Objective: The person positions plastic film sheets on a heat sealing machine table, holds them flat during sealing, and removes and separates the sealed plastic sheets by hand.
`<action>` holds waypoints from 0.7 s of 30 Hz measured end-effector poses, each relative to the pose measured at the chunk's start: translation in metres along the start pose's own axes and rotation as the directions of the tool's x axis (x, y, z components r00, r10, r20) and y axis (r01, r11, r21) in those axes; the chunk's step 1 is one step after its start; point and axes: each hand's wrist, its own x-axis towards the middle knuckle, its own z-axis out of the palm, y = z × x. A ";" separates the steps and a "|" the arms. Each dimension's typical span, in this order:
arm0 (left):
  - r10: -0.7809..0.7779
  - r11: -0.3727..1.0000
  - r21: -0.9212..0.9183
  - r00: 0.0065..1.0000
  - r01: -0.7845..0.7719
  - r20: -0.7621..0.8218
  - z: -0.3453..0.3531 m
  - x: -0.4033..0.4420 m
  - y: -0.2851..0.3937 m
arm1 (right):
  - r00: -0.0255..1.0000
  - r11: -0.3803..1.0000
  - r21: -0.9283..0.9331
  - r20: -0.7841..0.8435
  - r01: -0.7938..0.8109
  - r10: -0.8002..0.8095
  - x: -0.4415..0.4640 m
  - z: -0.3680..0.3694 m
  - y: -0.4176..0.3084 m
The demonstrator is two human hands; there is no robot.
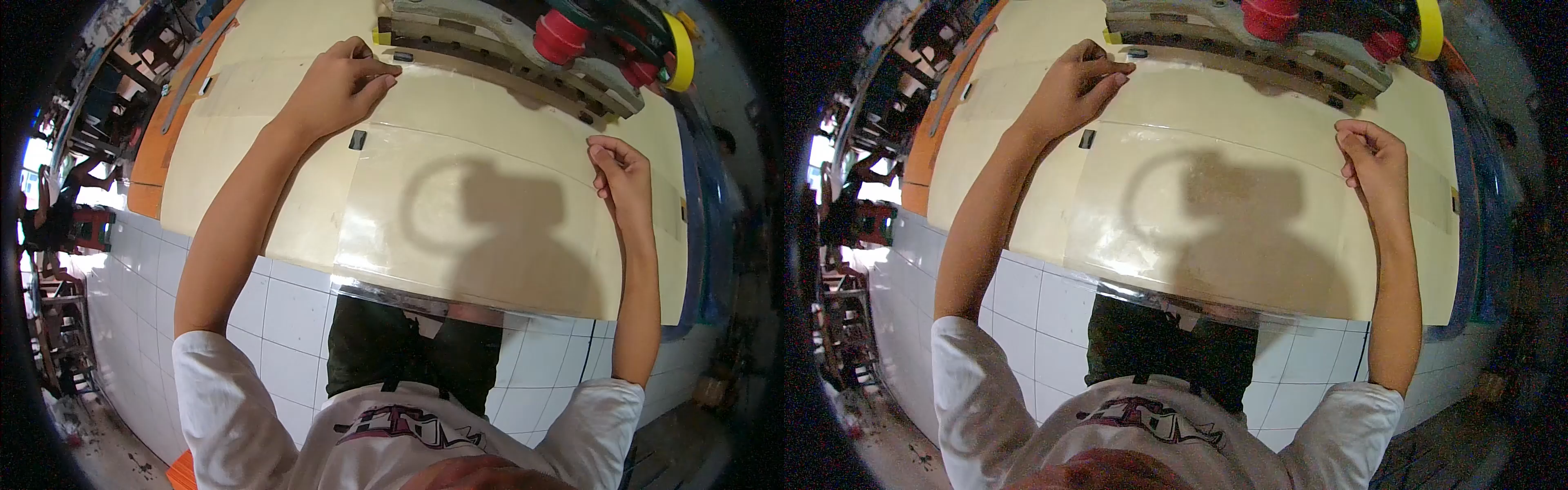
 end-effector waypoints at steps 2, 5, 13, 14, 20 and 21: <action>-0.077 0.996 -0.046 0.996 0.075 -0.040 0.003 -0.001 0.001 | 1.000 1.000 0.001 -0.012 0.000 0.000 0.000 0.000 0.001; -0.079 0.995 0.056 0.996 0.081 -0.030 -0.007 -0.001 0.006 | 1.000 1.000 -0.025 -0.006 0.004 -0.004 -0.003 0.003 -0.005; -0.018 0.991 0.130 0.999 0.024 -0.048 -0.009 -0.003 0.006 | 0.995 0.995 -0.093 -0.081 0.046 -0.054 -0.004 0.009 -0.004; -0.027 0.992 0.119 0.998 0.033 -0.048 -0.009 -0.002 0.006 | 0.993 0.994 -0.096 -0.102 0.042 -0.052 -0.006 0.009 -0.006; -0.044 0.996 0.074 0.998 0.048 -0.052 -0.008 0.001 0.017 | 0.941 0.830 -0.509 -0.105 0.228 -0.323 -0.006 0.010 -0.008; -0.085 0.993 0.079 0.995 0.089 -0.048 -0.007 0.001 0.017 | 0.940 0.828 -0.516 -0.114 0.220 -0.320 -0.006 0.010 -0.007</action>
